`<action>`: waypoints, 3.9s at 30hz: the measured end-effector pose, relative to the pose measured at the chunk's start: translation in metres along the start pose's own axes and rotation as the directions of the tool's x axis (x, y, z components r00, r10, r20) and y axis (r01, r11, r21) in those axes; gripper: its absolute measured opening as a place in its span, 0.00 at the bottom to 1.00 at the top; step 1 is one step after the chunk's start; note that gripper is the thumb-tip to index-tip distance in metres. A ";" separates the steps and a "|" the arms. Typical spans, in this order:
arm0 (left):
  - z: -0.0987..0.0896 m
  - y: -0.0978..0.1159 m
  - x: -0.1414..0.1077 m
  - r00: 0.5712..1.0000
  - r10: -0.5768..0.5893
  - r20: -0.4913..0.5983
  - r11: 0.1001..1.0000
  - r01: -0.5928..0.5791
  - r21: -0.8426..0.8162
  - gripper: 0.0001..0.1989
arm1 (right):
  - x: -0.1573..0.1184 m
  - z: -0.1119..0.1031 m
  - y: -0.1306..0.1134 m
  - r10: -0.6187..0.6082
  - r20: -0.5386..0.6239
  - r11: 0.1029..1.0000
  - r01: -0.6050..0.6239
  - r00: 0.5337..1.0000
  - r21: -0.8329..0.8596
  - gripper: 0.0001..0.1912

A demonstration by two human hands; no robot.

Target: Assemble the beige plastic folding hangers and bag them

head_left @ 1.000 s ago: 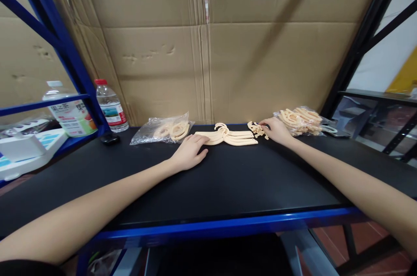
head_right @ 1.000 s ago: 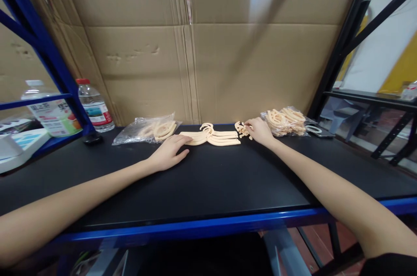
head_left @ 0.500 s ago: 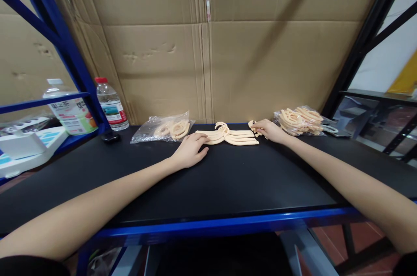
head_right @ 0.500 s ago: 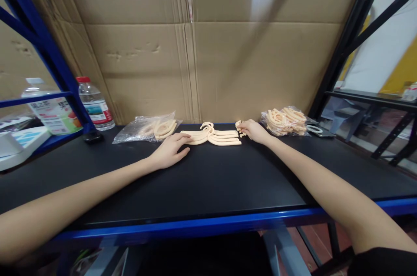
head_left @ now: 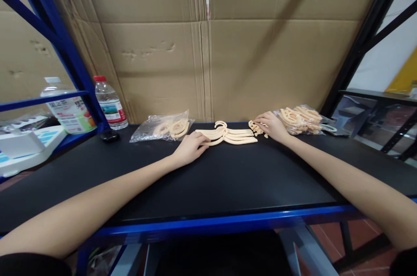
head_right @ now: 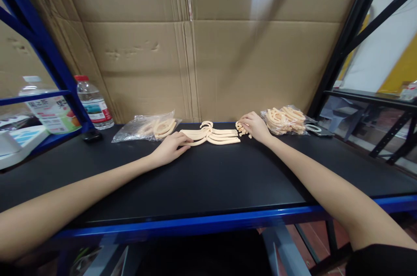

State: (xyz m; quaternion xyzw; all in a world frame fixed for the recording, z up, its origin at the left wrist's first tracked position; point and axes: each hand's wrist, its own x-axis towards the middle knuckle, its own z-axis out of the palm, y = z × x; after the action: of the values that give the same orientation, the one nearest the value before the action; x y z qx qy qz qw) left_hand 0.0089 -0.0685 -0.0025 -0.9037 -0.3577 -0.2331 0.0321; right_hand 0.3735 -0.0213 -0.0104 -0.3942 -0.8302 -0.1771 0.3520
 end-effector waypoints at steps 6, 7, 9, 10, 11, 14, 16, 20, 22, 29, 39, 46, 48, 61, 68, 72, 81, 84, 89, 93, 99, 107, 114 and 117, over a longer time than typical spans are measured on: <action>0.004 -0.006 0.001 1.000 0.030 -0.004 0.996 -0.030 -0.080 0.07 | 0.005 -0.007 -0.010 0.038 -0.208 0.999 -0.039 0.977 -0.003 0.13; 0.004 -0.006 0.001 0.999 0.036 -0.007 0.995 -0.037 -0.095 0.06 | 0.006 -0.008 -0.013 0.053 -0.232 0.999 -0.051 0.971 0.016 0.13; 0.004 -0.005 0.001 0.999 0.047 -0.016 0.991 -0.048 -0.122 0.06 | 0.008 -0.012 -0.022 0.117 -0.263 0.992 -0.102 0.958 0.073 0.12; 0.004 -0.004 0.001 0.999 0.048 -0.023 0.990 -0.051 -0.132 0.05 | 0.009 -0.014 -0.027 0.167 -0.277 0.983 -0.139 0.946 0.116 0.12; 0.003 -0.003 0.000 0.998 0.049 -0.029 0.989 -0.053 -0.140 0.05 | 0.010 -0.017 -0.033 0.228 -0.283 0.967 -0.182 0.932 0.180 0.12; 0.003 -0.002 -0.002 0.997 0.047 -0.061 0.987 -0.056 -0.149 0.04 | 0.010 -0.028 -0.056 0.429 -0.210 0.834 -0.296 0.879 0.465 0.14; 0.003 -0.002 -0.003 0.994 0.049 -0.094 0.986 -0.063 -0.155 0.04 | 0.009 -0.038 -0.073 0.518 -0.112 0.695 -0.340 0.848 0.634 0.16; 0.002 -0.003 -0.006 0.987 0.053 -0.151 0.983 -0.079 -0.167 0.03 | 0.007 -0.053 -0.102 0.619 -0.031 0.466 -0.335 0.785 0.819 0.16; 0.002 -0.003 -0.007 0.986 0.039 -0.160 0.981 -0.068 -0.180 0.02 | 0.006 -0.055 -0.112 0.652 0.041 0.336 -0.337 0.757 0.879 0.16; 0.001 0.000 -0.012 0.989 -0.031 -0.145 0.956 -0.013 -0.294 0.02 | -0.002 -0.042 -0.121 0.684 0.319 0.055 -0.483 0.656 0.874 0.13; -0.004 0.003 -0.013 0.998 0.004 -0.070 0.968 -0.022 -0.251 0.08 | -0.006 -0.031 -0.111 0.549 0.616 -0.192 -0.632 0.565 0.751 0.01; -0.002 0.002 -0.012 0.996 -0.003 -0.092 0.974 -0.018 -0.224 0.08 | -0.006 -0.030 -0.112 0.500 0.598 -0.166 -0.609 0.626 0.776 0.10; -0.002 0.002 -0.012 0.995 -0.003 -0.095 0.973 -0.019 -0.230 0.08 | -0.007 -0.030 -0.110 0.509 0.585 -0.154 -0.602 0.631 0.783 0.13; -0.003 0.003 -0.012 0.997 -0.030 -0.072 0.966 0.011 -0.259 0.06 | -0.007 -0.035 -0.096 0.453 0.685 -0.221 -0.672 0.571 0.706 0.08; -0.005 0.004 -0.012 0.997 -0.052 -0.063 0.961 0.032 -0.275 0.05 | -0.007 -0.038 -0.095 0.361 0.788 -0.252 -0.761 0.498 0.597 0.04; -0.005 0.005 -0.012 0.997 -0.054 -0.061 0.961 0.035 -0.274 0.06 | -0.007 -0.038 -0.095 0.347 0.796 -0.253 -0.768 0.496 0.588 0.06; -0.004 0.004 -0.011 0.997 -0.032 -0.069 0.968 0.014 -0.250 0.06 | -0.011 -0.034 -0.094 0.362 0.762 -0.167 -0.767 0.537 0.620 0.10; -0.004 0.004 -0.011 0.997 -0.037 -0.068 0.970 0.020 -0.242 0.06 | -0.012 -0.030 -0.096 0.414 0.710 -0.108 -0.743 0.570 0.660 0.11; -0.004 0.003 -0.011 0.997 -0.051 -0.057 0.970 0.036 -0.239 0.06 | -0.012 -0.024 -0.103 0.504 0.606 -0.016 -0.695 0.615 0.719 0.12; -0.003 0.003 -0.011 0.996 -0.066 -0.056 0.967 0.050 -0.250 0.06 | -0.011 -0.022 -0.106 0.527 0.543 0.039 -0.657 0.654 0.753 0.14; -0.003 0.003 -0.011 0.994 -0.084 -0.069 0.968 0.065 -0.241 0.07 | -0.010 -0.022 -0.110 0.556 0.463 0.124 -0.620 0.690 0.775 0.17; -0.003 0.008 -0.011 0.992 -0.112 -0.057 0.965 0.095 -0.245 0.08 | -0.011 -0.020 -0.110 0.589 0.414 0.167 -0.606 0.693 0.777 0.19; -0.007 0.008 -0.010 0.990 -0.134 -0.035 0.963 0.122 -0.240 0.09 | -0.007 -0.032 -0.097 0.614 0.340 0.045 -0.462 0.712 0.886 0.15; -0.012 0.007 -0.010 0.987 -0.153 -0.053 0.965 0.137 -0.224 0.09 | -0.006 -0.040 -0.079 0.609 0.325 0.025 -0.426 0.724 0.904 0.13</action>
State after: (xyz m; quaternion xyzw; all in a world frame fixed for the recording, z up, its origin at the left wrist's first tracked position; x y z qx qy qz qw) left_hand 0.0021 -0.0826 0.0047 -0.8644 -0.3935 -0.3044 -0.0726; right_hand 0.3322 -0.0972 0.0120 -0.3591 -0.5264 0.4667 0.6134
